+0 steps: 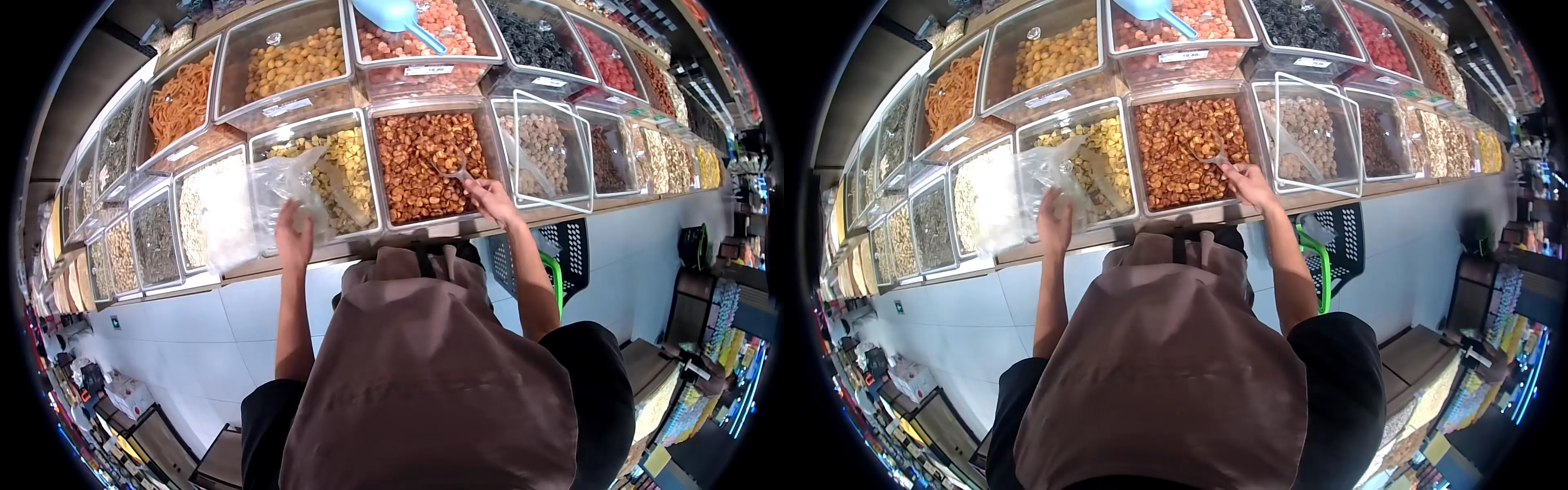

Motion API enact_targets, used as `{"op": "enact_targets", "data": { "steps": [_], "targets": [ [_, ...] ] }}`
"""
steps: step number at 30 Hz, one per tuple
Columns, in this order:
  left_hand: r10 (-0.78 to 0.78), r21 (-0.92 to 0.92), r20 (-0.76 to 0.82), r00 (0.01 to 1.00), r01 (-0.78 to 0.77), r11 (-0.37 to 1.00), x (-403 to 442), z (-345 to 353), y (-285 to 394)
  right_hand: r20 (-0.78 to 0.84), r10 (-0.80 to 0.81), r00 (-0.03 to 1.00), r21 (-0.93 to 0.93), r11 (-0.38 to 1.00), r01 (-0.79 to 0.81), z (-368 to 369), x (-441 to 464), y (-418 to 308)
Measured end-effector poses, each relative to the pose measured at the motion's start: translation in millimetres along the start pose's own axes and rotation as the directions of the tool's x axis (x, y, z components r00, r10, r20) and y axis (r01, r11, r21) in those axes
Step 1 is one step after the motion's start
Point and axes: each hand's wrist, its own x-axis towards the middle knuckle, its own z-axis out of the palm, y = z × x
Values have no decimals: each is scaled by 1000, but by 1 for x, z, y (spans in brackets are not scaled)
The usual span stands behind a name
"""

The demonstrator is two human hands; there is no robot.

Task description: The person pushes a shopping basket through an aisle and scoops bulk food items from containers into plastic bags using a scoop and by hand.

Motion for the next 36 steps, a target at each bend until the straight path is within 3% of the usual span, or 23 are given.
{"op": "enact_targets", "data": {
  "steps": [1,4,5,9,15,17,18,19,20,21,22,24,25,27,29,30,33,36],
  "targets": [
    [-131,-195,64,989,141,971,-2,-4,25,20,-16,1000,-20,1000,17,-3,-4,1],
    [-165,-314,-6,986,155,937,0,-18,35,40,-9,999,13,1000,9,-10,-20,-5],
    [-73,-139,-169,983,50,989,4,-24,20,34,-4,999,16,1000,3,-13,-23,-4],
    [-226,44,-583,781,308,950,21,-73,-46,67,-32,997,44,999,29,-25,-35,3],
    [-456,93,-709,538,712,696,-47,-127,-139,73,-14,997,47,999,11,-36,-50,-1],
    [-567,-89,-703,429,738,669,-92,-126,-154,44,-5,999,54,999,3,-37,-50,2],
    [-698,-421,-638,325,612,670,-117,-111,-178,39,-5,999,68,998,3,-39,-49,4],
    [-819,-704,-517,250,420,573,-142,-101,-196,36,-3,999,77,997,1,-41,-49,5],
    [-925,-912,-16,380,373,169,-172,-109,-186,37,-4,999,70,998,1,-43,-50,4],
    [-735,-880,454,504,381,-282,-193,-112,-166,20,20,1000,48,999,-21,-43,-49,3],
    [-739,-885,446,505,371,-281,-196,-107,-147,6,45,999,30,999,-45,-40,-47,2],
    [-669,-889,433,603,407,-209,-196,-96,-121,20,55,998,28,998,-55,-39,-40,3],
    [-618,-887,402,676,455,-78,-198,-96,-137,41,56,998,21,998,-57,-40,-38,1],
    [-724,-868,254,642,481,122,-193,-107,-178,60,65,996,-33,997,-63,-37,-32,-4],
    [-784,-929,-22,620,277,244,-170,-148,-162,82,88,993,-52,995,-83,-33,-26,-9],
    [-832,-931,-111,544,236,278,-147,-184,-127,83,111,990,-54,993,-106,-31,-25,-11],
    [-472,-567,-576,667,89,819,-102,-252,17,77,113,991,-61,992,-108,-26,-26,-14],
    [-234,-465,-528,816,-48,884,-71,-271,61,73,103,992,-61,993,-98,-21,-28,-10]
  ]
}}
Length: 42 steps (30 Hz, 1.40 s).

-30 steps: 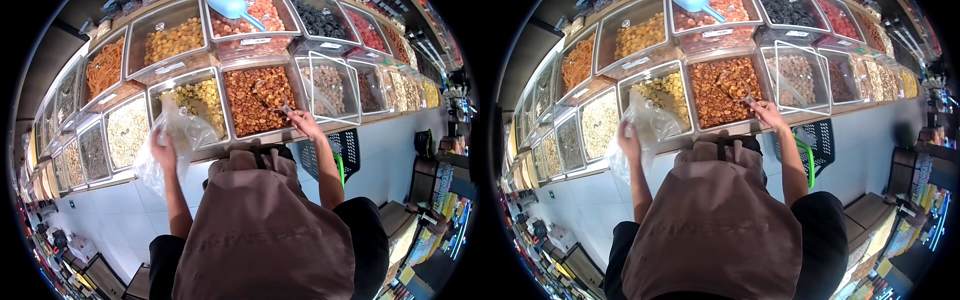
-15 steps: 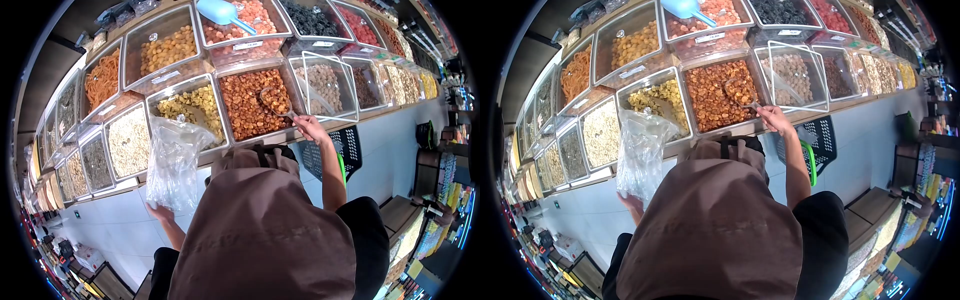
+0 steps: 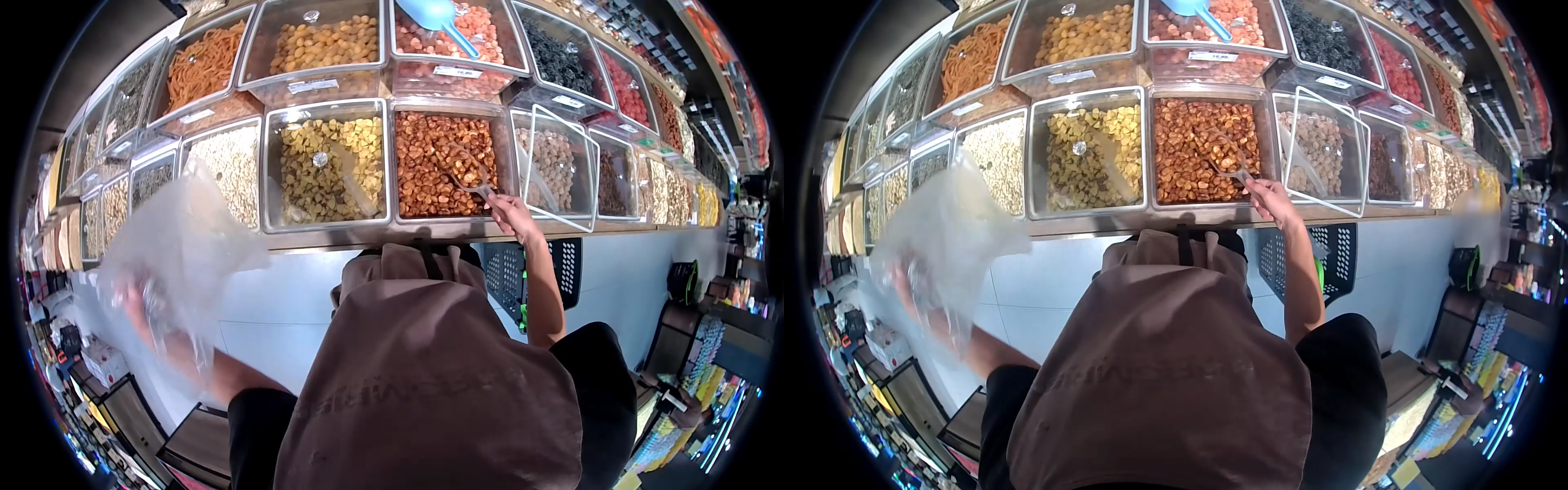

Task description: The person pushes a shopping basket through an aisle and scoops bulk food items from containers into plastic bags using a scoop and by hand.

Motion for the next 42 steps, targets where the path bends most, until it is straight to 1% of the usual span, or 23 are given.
{"op": "enact_targets", "data": {
  "steps": [1,2,3,4,5,6,7,10,11,12,16,18,19,21,22,24,25,27,30,34,36,40,42],
  "targets": [
    [-281,-185,104,954,296,937,27,4,1,12,-13,1000,23,1000,12,0,0,3],
    [-435,-73,96,895,442,894,24,71,46,20,-27,999,49,998,26,1,-1,7],
    [-361,-10,348,865,388,921,35,102,18,20,-29,999,49,998,28,1,-1,10],
    [-261,15,576,774,310,951,46,135,-10,8,-36,999,40,999,36,2,-1,13],
    [-226,82,520,824,215,973,27,190,-8,-10,-42,999,35,999,42,3,-4,15],
    [-253,193,608,753,169,967,17,227,-20,-25,-42,999,44,998,43,4,-8,15],
    [-267,225,658,704,155,962,3,259,-45,-21,-46,999,58,997,47,6,-14,13],
    [-257,147,733,629,222,964,-55,318,-86,-19,-74,997,97,992,75,1,-23,16],
    [-155,121,747,647,96,988,-70,328,-94,-26,-85,996,102,991,87,0,-28,15],
    [-49,92,755,654,-32,995,-80,335,-103,-31,-98,995,108,989,100,-1,-31,15],
    [-3,53,763,646,-57,997,-100,348,-116,-72,-93,993,126,987,101,-12,-42,17],
    [-221,77,777,589,259,963,-104,352,-137,-53,-88,995,136,986,95,-17,-45,16],
    [-230,82,772,593,265,961,-106,352,-131,-51,-89,995,146,985,96,-20,-45,17],
    [-236,52,704,670,282,958,-110,353,-117,-40,-64,997,158,985,70,-25,-43,22],
    [-239,53,694,679,283,958,-113,354,-116,-41,-50,998,171,984,56,-30,-42,20],
    [-231,147,611,757,178,973,-118,353,-112,-9,-50,999,155,987,51,-37,-42,18],
    [-232,154,606,761,174,973,-119,350,-103,0,-44,999,150,988,43,-40,-41,20],
    [-291,23,564,773,338,941,-120,345,-83,26,-25,999,144,989,21,-44,-40,20],
    [-338,-2,498,798,391,920,-119,336,-79,40,10,999,134,991,-15,-46,-36,13],
    [-329,-21,440,836,376,927,-127,331,-79,100,5,995,114,993,-17,-49,-27,0],
    [-411,44,427,805,435,899,-132,328,-72,116,2,993,115,993,-15,-51,-24,-3],
    [-417,63,418,807,432,899,-135,331,-71,203,-43,978,153,988,11,-55,-30,-11],
    [-354,119,439,826,337,934,-133,341,-63,288,-32,957,81,997,9,-58,-33,-20]
  ]
}}
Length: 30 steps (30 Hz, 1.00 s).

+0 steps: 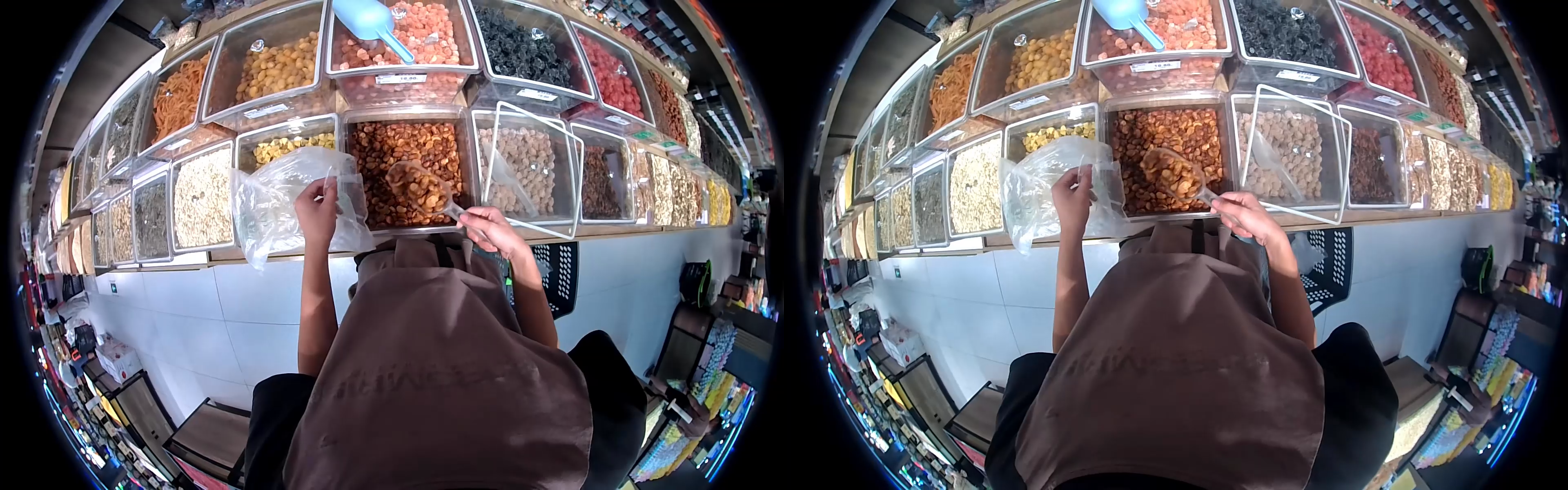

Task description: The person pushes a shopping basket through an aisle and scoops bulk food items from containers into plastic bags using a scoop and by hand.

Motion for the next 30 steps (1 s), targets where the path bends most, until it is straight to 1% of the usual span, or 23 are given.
{"op": "enact_targets", "data": {
  "steps": [2,4,6,8,9,10,12,13,14,15,16,17,18,19,20,22,23,25,26,27,28,29,30],
  "targets": [
    [28,34,-18,999,-27,999,1,10,8,40,6,999,-27,1000,-5,1,-1,-15],
    [53,69,-30,998,-51,996,-2,18,18,159,-14,987,-98,995,30,1,2,-24],
    [51,165,-40,998,-44,985,-7,23,31,185,-15,983,-118,992,37,6,6,-37],
    [59,192,-43,997,-49,980,-9,26,27,218,8,976,-170,985,30,13,13,-47],
    [64,217,-44,997,-53,975,-10,27,25,265,-14,964,-179,982,64,18,18,-52],
    [65,220,-49,997,-53,974,-13,28,30,270,-16,963,-180,981,66,25,24,-55],
    [31,60,-54,998,-27,998,-24,30,52,322,1,947,-296,950,99,43,43,-61],
    [30,64,-65,997,-26,998,-30,31,64,377,2,926,-331,934,133,54,57,-65],
    [37,21,-87,996,-35,999,-36,32,77,431,4,902,-363,916,169,68,71,-68],
    [44,-22,-110,993,-47,999,-38,32,84,458,-107,882,-440,835,330,90,85,-67],
    [46,-19,-119,992,-49,999,-37,30,84,494,-212,843,-502,723,476,112,96,-66],
    [103,33,-157,982,-99,995,-37,27,83,502,-213,838,-499,720,482,130,102,-66],
    [160,89,-192,968,-146,985,-36,24,82,489,-348,800,-633,490,600,147,106,-64],
    [160,94,-203,966,-143,985,-36,20,79,501,-470,726,-729,222,647,158,105,-66],
    [167,109,-222,961,-145,983,-35,16,77,513,-467,720,-722,219,656,163,101,-68],
    [169,124,-255,952,-142,982,-34,8,73,405,-401,821,-791,296,535,162,95,-75],
    [147,99,-260,954,-125,987,-37,5,72,411,-358,838,-755,383,533,151,95,-76],
    [113,71,-263,958,-98,993,-44,2,69,421,-412,808,-676,451,582,116,99,-67],
    [63,35,-257,964,-55,998,-47,2,68,398,-340,852,-645,556,524,97,86,-75],
    [13,0,-244,970,-14,1000,-48,4,67,443,-360,821,-615,544,571,73,81,-74],
    [10,-3,-231,973,-11,1000,-48,6,61,312,-225,923,-621,687,378,63,51,-89],
    [3,-20,-223,975,-8,1000,-46,9,50,236,-208,949,-573,759,309,43,41,-82],
    [-3,-34,-213,977,-4,999,-44,10,40,197,-182,963,-434,865,252,22,37,-70]
  ]
}}
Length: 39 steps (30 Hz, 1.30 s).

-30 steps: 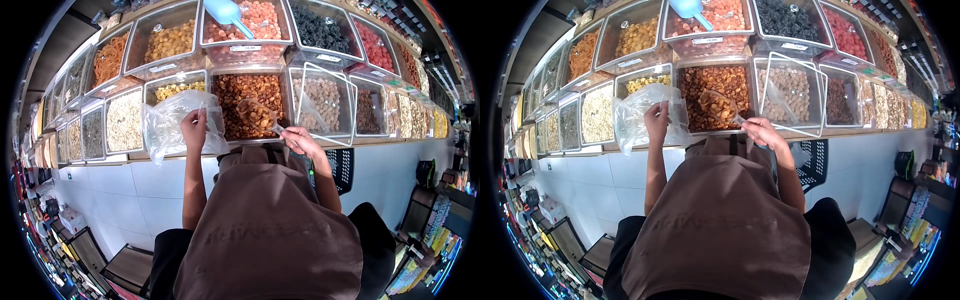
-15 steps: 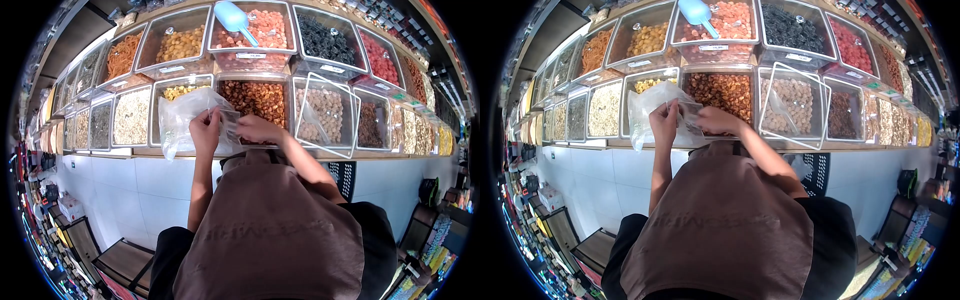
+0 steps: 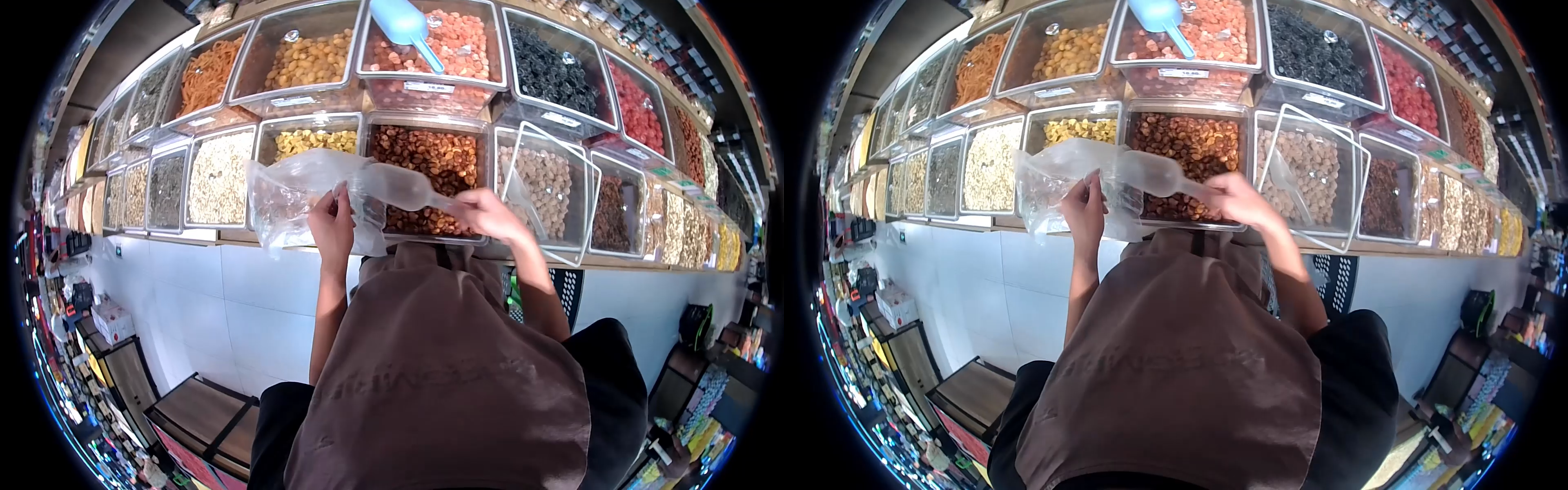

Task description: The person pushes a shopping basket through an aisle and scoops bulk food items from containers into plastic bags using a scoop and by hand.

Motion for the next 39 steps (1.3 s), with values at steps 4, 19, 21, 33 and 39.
{"op": "enact_targets", "data": {
  "steps": [4,19,21,33,39],
  "targets": [
    [70,176,93,993,-85,981,15,4,-23,-181,202,962,-13,978,-208,-30,-45,16],
    [132,352,215,968,-203,914,15,14,-18,-392,242,887,-58,956,-286,42,103,116],
    [98,359,201,975,-166,918,10,8,-12,-367,259,893,-4,960,-280,44,98,120],
    [77,113,35,996,-80,990,19,-1,10,-186,288,939,546,825,-145,24,-1,80],
    [117,134,126,985,-133,982,34,1,7,-161,241,957,510,851,-128,6,-31,61]
  ]
}}
